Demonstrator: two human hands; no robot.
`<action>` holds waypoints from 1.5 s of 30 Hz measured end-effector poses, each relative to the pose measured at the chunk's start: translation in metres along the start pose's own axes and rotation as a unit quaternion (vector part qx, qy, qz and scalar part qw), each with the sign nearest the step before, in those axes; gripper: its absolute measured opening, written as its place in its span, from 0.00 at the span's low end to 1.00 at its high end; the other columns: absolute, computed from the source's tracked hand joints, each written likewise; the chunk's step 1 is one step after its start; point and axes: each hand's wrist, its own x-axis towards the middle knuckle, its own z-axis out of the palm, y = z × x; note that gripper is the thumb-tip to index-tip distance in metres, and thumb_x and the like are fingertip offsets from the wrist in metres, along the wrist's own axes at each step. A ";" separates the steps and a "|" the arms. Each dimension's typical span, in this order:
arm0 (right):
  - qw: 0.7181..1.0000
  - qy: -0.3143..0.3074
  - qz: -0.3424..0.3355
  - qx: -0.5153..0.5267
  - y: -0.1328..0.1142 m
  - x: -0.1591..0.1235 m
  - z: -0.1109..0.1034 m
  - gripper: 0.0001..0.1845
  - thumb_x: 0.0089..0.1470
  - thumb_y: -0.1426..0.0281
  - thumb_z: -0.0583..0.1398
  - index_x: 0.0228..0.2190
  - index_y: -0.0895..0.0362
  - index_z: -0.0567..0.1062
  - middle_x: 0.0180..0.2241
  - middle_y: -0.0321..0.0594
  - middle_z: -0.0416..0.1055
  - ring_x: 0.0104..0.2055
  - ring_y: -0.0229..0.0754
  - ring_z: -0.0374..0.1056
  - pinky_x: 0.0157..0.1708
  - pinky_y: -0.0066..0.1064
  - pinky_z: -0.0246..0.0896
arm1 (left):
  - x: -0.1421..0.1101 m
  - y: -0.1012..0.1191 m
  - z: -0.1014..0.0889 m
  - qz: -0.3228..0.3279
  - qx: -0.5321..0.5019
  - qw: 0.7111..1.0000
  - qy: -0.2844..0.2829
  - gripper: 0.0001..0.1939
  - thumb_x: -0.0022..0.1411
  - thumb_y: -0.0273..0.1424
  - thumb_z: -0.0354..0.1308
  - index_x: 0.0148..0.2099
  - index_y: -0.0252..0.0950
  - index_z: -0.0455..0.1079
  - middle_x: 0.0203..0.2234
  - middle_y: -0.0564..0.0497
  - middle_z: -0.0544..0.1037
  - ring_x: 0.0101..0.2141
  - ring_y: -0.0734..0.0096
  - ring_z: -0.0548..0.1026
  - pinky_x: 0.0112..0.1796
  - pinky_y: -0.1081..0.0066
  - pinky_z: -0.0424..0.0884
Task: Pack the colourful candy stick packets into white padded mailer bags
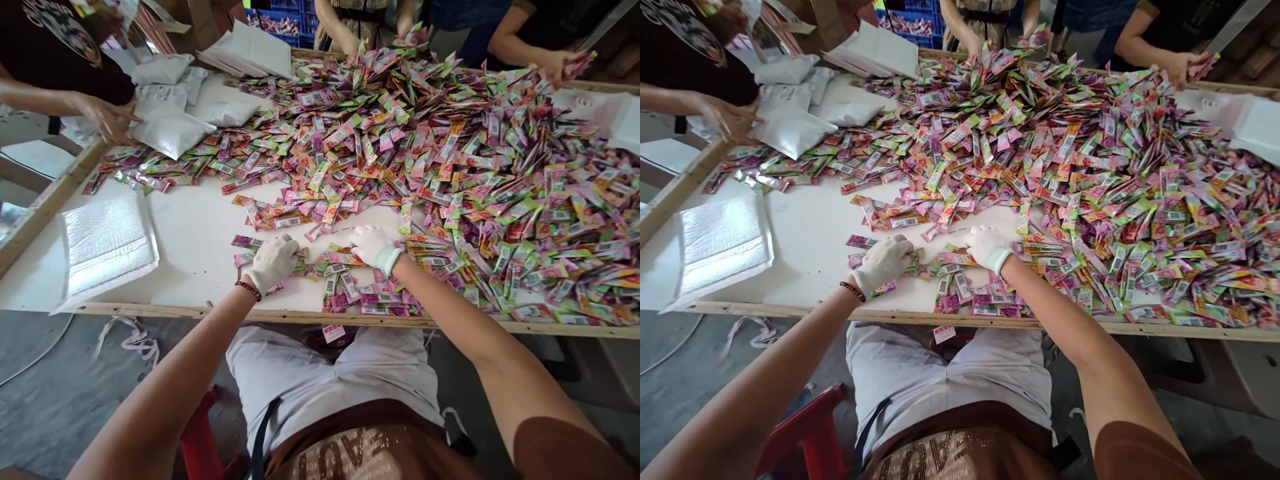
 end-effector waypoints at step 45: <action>0.978 -0.090 0.125 0.142 -0.052 -0.055 -0.004 0.13 0.55 0.62 0.61 0.40 0.56 0.77 0.39 0.47 0.79 0.40 0.50 0.75 0.34 0.33 0.59 | -0.011 -0.086 -0.022 -0.077 -0.071 0.986 0.127 0.10 0.61 0.40 0.54 0.34 0.38 0.64 0.33 0.47 0.72 0.30 0.66 0.69 0.31 0.69 0.60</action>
